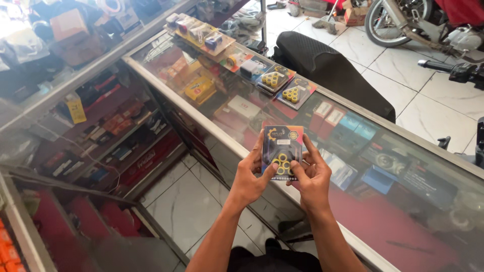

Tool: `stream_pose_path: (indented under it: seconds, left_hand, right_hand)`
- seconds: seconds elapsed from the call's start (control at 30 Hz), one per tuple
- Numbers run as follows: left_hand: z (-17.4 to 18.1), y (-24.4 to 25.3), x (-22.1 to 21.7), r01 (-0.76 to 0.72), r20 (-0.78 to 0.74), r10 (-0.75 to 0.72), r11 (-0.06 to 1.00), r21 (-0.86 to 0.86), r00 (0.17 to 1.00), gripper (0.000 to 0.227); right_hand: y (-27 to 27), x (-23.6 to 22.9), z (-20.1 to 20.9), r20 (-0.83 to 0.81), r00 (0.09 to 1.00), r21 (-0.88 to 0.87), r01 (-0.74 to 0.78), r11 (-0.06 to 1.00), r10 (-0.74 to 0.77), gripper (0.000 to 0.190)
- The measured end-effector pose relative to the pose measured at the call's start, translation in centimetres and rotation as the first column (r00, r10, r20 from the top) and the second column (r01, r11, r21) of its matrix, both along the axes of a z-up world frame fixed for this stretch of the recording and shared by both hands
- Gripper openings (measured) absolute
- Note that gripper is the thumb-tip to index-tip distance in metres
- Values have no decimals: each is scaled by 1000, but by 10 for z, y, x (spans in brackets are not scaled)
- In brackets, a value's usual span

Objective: The person picks up packaged motorcycle parts from shelves and places them in a line on a glass display counter.

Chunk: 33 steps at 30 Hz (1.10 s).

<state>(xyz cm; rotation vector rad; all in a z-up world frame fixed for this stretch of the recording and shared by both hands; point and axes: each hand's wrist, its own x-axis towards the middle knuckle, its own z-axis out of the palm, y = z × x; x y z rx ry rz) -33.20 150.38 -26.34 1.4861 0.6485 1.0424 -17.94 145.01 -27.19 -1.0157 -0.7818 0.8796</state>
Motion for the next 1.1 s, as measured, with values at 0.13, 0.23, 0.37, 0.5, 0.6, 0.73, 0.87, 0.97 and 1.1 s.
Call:
stream_pose_path:
  seconds: [0.13,0.23,0.37,0.5,0.6,0.73,0.87,0.97,1.1]
  left_hand:
    - [-6,22,1,42,-13,-41,998,40,999,86]
    - [-8,45,4,120,15,-120,992,28,993,85]
    - [-5,73,10,217,-3,-217,976,11,976,86]
    - [5,108,16,337,46,-337,941,21,940,84]
    - [9,133,18,375,30,-378,925,65,925,84]
    - [7,160,15,406,-18,-406,909,92,914,85]
    - [1,182,12,425,-58,-421,901,91,905,87]
    - [-3,198,9,452,-57,-448,884,120,892,86]
    - [1,217,7,503,-126,-493,862,64,861,88]
  right_hand:
    - [12,-3,-8,-12,999,6,51,999,-51,69]
    - [24,-1,-14,-1,996,39,91,995,-91,69]
    - [40,0,-11,37,982,34,185,982,-186,71]
    - [59,-6,2,108,957,66,262,963,-267,78]
    - [76,-14,11,134,930,46,338,940,-341,76]
    - [97,-27,15,194,898,8,401,916,-394,76]
    - [115,-38,15,210,873,-16,453,892,-439,77]
    - [126,-44,12,199,863,-36,479,877,-463,76]
    - [137,-48,11,157,856,-27,502,864,-493,75]
